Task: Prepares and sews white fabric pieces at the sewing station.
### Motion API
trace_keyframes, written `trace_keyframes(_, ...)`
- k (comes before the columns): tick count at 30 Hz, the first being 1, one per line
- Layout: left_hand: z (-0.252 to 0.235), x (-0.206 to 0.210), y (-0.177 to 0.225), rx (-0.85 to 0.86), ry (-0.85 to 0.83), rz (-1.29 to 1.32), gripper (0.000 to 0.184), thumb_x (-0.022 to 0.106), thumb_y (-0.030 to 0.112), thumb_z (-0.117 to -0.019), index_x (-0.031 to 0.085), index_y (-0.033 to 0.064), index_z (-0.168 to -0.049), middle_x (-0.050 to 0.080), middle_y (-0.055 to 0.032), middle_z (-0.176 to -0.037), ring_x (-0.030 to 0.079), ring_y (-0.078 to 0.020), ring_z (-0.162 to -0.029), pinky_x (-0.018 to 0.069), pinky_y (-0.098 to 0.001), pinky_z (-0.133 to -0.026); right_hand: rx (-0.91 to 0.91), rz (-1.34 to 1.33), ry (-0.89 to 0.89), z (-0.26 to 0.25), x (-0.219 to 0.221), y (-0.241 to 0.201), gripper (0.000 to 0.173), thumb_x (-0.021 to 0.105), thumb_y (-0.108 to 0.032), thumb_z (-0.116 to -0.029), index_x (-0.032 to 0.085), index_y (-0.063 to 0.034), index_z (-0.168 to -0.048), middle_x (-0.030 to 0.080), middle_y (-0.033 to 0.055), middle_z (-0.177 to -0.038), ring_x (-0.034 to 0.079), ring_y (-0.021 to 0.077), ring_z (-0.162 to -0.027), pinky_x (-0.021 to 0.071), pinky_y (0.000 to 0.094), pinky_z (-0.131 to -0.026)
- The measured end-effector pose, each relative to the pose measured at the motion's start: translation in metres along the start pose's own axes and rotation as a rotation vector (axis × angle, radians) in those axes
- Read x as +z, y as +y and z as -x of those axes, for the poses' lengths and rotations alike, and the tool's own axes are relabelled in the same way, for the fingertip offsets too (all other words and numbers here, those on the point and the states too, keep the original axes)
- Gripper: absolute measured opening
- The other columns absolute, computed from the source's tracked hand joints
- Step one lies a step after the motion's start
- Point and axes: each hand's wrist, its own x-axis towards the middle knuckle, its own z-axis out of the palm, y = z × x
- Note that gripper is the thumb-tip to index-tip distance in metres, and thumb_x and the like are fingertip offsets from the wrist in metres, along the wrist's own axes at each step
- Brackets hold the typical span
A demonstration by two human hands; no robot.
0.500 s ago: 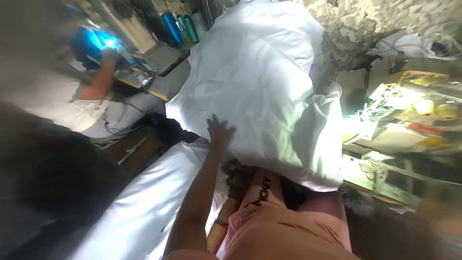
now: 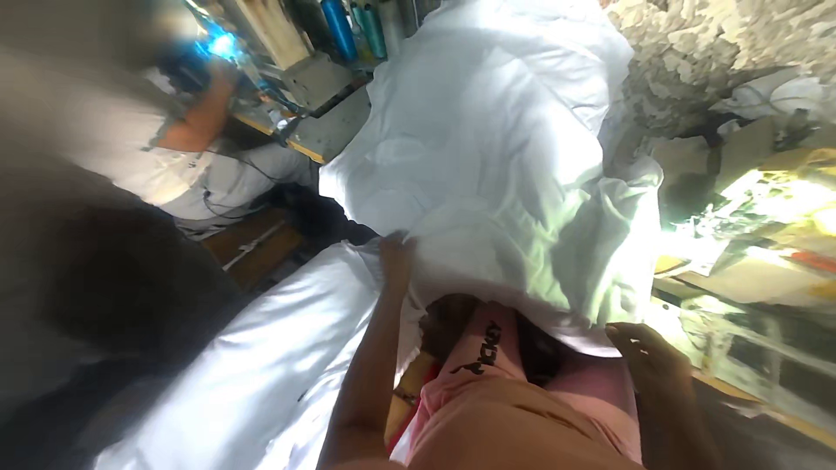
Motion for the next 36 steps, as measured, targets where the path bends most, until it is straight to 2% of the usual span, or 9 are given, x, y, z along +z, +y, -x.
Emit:
trace_keyframes(4, 0.030, -0.003, -0.025, 0.034, -0.179, -0.162, 0.034, 0.065, 0.018, -0.1004, 0.064, -0.0101, -0.119, 0.053, -0.0304, -0.141, 0.053, -0.0434, -0.130, 0.0432, -0.0589, -0.107, 0.002, -0.040, -0.005, 0.006, 0.005, 0.007, 0.027, 0.062, -0.018, -0.0978, 0.072, 0.0068, -0.096, 0.071, 0.0114, -0.086, 0.061, -0.0031, -0.075, 0.0484, 0.0101, -0.069)
trace_keyframes(8, 0.021, 0.011, -0.016, 0.160, -0.072, -0.149, 0.046, 0.068, 0.019, -0.0979, 0.057, -0.0029, -0.137, 0.023, -0.0347, -0.162, 0.030, -0.0498, -0.148, 0.0340, -0.0588, -0.115, 0.008, -0.010, -0.065, 0.005, 0.008, 0.003, 0.027, 0.061, -0.016, -0.0984, 0.072, 0.0081, -0.097, 0.072, 0.0148, -0.088, 0.065, 0.0027, -0.075, 0.0514, 0.0142, -0.069)
trace_keyframes(12, -0.018, 0.028, 0.001, 0.195, -0.049, -0.183, 0.066, 0.068, 0.043, -0.0962, 0.051, 0.0041, -0.147, 0.009, -0.0347, -0.165, 0.012, -0.0541, -0.152, 0.0204, -0.0649, -0.121, 0.037, 0.027, -0.119, 0.001, 0.016, -0.014, 0.026, 0.062, -0.015, -0.0975, 0.073, 0.0084, -0.100, 0.072, 0.0186, -0.090, 0.068, 0.0145, -0.077, 0.0551, 0.0253, -0.070)
trace_keyframes(18, -0.052, 0.019, 0.019, 0.118, 0.108, -0.243, 0.070, 0.073, 0.043, -0.0926, 0.053, 0.0013, -0.145, 0.041, -0.0335, -0.150, 0.039, -0.0516, -0.139, 0.0367, -0.0614, -0.110, 0.039, -0.082, -0.138, 0.006, 0.024, -0.015, 0.025, 0.061, -0.016, -0.0974, 0.072, 0.0067, -0.098, 0.072, 0.0111, -0.088, 0.065, -0.0005, -0.077, 0.0519, 0.0123, -0.072)
trace_keyframes(24, 0.001, 0.016, 0.014, 0.135, -0.115, -0.262, 0.075, 0.078, 0.042, -0.0893, 0.051, -0.0028, -0.144, 0.052, -0.0337, -0.139, 0.051, -0.0508, -0.128, 0.0417, -0.0649, -0.105, -0.016, -0.148, -0.236, -0.006, 0.047, -0.025, 0.024, 0.061, -0.015, -0.0979, 0.073, 0.0058, -0.100, 0.073, 0.0116, -0.090, 0.066, 0.0043, -0.078, 0.0544, 0.0184, -0.074)
trace_keyframes(27, 0.027, 0.017, 0.017, 0.041, -0.341, -0.301, 0.064, 0.068, 0.031, -0.0996, 0.046, -0.0049, -0.148, 0.057, -0.0325, -0.137, 0.057, -0.0479, -0.127, 0.0423, -0.0631, -0.107, -0.033, -0.137, -0.386, -0.005, 0.063, -0.030, 0.022, 0.061, -0.015, -0.0981, 0.074, 0.0029, -0.101, 0.074, 0.0122, -0.093, 0.069, 0.0130, -0.082, 0.0576, 0.0285, -0.077)
trace_keyframes(30, 0.060, 0.025, 0.027, -0.011, -0.456, -0.034, 0.040, 0.062, 0.025, -0.1036, 0.060, -0.0030, -0.132, 0.068, -0.0252, -0.114, 0.068, -0.0363, -0.103, 0.0533, -0.0559, -0.093, -0.017, -0.170, -0.503, 0.000, 0.081, -0.032, 0.033, 0.068, -0.022, -0.0952, 0.069, 0.0034, -0.116, 0.072, 0.0167, -0.105, 0.070, 0.0225, -0.091, 0.0584, 0.0407, -0.082)
trace_keyframes(34, 0.120, 0.052, 0.078, -0.154, -0.750, 0.545, 0.019, 0.062, 0.010, -0.1008, 0.063, -0.0024, -0.115, 0.070, -0.0063, -0.095, 0.068, -0.0098, -0.087, 0.0580, -0.0306, -0.083, 0.043, -0.407, -0.258, 0.010, 0.093, -0.051, 0.100, 0.087, -0.032, -0.0776, 0.033, 0.0136, -0.149, 0.061, 0.0213, -0.135, 0.064, 0.0157, -0.118, 0.0542, 0.0347, -0.100)
trace_keyframes(36, 0.135, 0.064, 0.096, -0.246, -0.864, 0.734, 0.016, 0.058, 0.004, -0.1014, 0.061, -0.0026, -0.115, 0.070, -0.0044, -0.095, 0.068, -0.0089, -0.086, 0.0580, -0.0285, -0.082, 0.106, -0.589, -0.081, 0.004, 0.085, -0.061, 0.078, 0.079, -0.012, -0.0832, 0.035, 0.0141, -0.142, 0.063, 0.0090, -0.126, 0.062, 0.0004, -0.113, 0.0529, 0.0208, -0.100)
